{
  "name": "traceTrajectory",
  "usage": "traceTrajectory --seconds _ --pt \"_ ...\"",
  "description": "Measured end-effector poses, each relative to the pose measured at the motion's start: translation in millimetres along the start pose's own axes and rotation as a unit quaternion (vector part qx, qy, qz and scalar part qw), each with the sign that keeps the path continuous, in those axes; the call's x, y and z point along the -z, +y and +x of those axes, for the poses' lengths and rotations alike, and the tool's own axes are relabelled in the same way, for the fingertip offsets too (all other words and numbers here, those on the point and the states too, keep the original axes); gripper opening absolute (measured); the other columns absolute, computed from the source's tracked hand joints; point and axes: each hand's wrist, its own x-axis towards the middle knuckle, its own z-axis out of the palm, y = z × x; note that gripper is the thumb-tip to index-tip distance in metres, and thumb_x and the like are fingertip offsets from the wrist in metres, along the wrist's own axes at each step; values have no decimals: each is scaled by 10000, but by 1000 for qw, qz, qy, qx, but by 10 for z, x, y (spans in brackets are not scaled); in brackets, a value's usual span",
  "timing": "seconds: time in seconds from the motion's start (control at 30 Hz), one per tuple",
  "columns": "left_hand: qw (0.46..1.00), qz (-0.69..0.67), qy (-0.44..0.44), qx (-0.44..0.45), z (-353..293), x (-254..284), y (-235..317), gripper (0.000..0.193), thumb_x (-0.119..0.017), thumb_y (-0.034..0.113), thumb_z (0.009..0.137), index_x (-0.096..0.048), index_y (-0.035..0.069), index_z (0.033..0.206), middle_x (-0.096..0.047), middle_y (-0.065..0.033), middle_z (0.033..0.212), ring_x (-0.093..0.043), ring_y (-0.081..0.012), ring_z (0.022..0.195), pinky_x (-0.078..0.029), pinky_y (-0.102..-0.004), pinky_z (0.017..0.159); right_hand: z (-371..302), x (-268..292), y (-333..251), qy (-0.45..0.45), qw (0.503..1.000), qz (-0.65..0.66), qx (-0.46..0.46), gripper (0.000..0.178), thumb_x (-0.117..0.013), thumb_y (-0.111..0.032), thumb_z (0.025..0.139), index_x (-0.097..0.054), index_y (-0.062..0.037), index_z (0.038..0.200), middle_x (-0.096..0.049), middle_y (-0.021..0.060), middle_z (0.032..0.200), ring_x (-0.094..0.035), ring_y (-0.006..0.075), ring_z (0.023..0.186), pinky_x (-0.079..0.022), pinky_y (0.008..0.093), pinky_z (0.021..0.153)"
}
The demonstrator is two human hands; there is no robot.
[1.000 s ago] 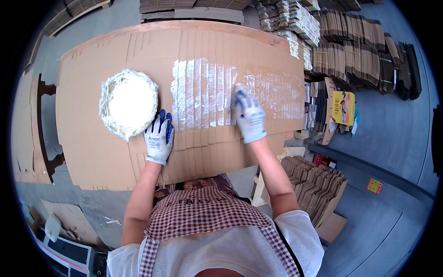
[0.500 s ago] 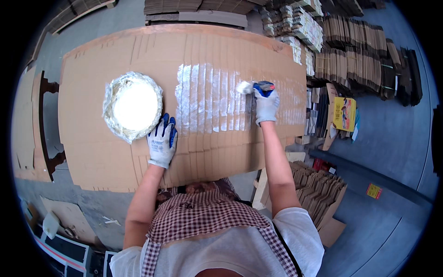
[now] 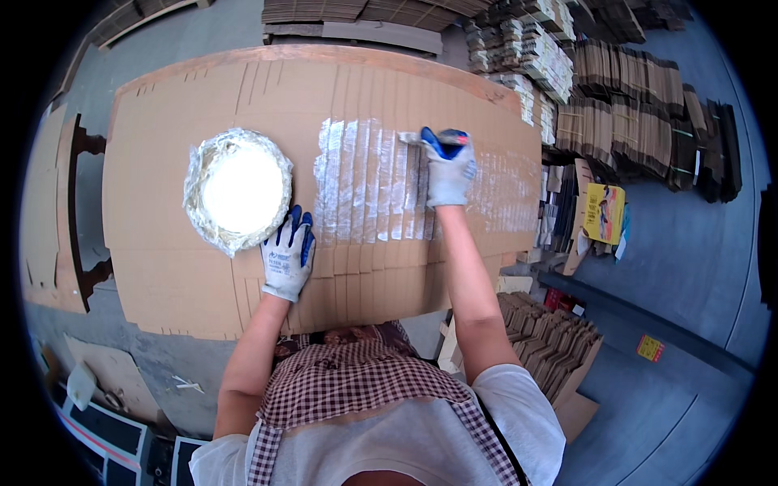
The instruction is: The person aligns a stack of flat cardboard sheets on a workbench. They then use a small spatula to scoop white adhesive from a container and spread it evenly across the surface of the cardboard sheets.
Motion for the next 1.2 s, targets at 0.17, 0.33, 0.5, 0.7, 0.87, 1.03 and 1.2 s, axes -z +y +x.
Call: traceTrajectory --seconds 0.17,0.33,0.5,0.7,0.87,1.03,1.2 --pt "1000 -5 -11 12 -37 -26 -36 446 -623 232 936 -595 136 1371 -550 -124 1443 -539 -355 1247 -362 -544 1070 248 -11 189 -16 992 -118 -30 423 -886 -280 759 -606 -44 972 -667 112 885 -645 236 809 -522 371 758" --pt "1000 -10 2 11 -25 -27 -19 411 -632 186 923 -620 118 1328 -568 -120 1426 -553 -356 1232 -392 -527 1046 454 252 293 49 970 -239 15 407 -864 -286 775 -619 -33 979 -680 139 902 -653 303 813 -521 401 767" --pt "1000 -10 -2 8 -22 -36 -21 405 -612 218 938 -619 123 1332 -553 -115 1443 -545 -350 1220 -388 -544 1039 368 -45 147 -28 983 -180 -7 373 -850 -240 793 -624 -33 1005 -673 131 913 -663 256 842 -523 378 781" --pt "1000 5 -10 15 -23 39 -9 389 -604 216 941 -622 122 1318 -553 -117 1441 -541 -328 1252 -391 -527 1051 288 -124 -486 -135 982 -96 -91 296 -812 -200 830 -639 -39 1008 -700 98 859 -674 204 750 -541 353 699" --pt "1000 -4 -11 11 -18 59 -20 392 -604 211 944 -614 116 1324 -546 -111 1451 -545 -330 1243 -392 -511 1054 10 -408 -1015 -239 969 -63 -20 352 -797 -191 825 -659 -27 1103 -722 102 926 -699 215 798 -567 355 762" --pt "1000 -18 -20 14 -43 26 -40 395 -601 224 946 -614 115 1325 -545 -113 1451 -545 -325 1250 -389 -509 1065 51 -794 -964 -296 949 -94 52 422 -793 -243 808 -639 -24 1134 -711 180 1051 -690 336 969 -542 388 875" --pt "1000 -12 -23 11 -54 59 -38 418 -584 184 932 -594 119 1345 -545 -109 1437 -550 -292 1247 -385 -517 1071 70 -900 -1039 -312 941 -127 39 324 -772 -222 826 -632 -30 1046 -700 177 969 -690 330 901 -539 395 816"
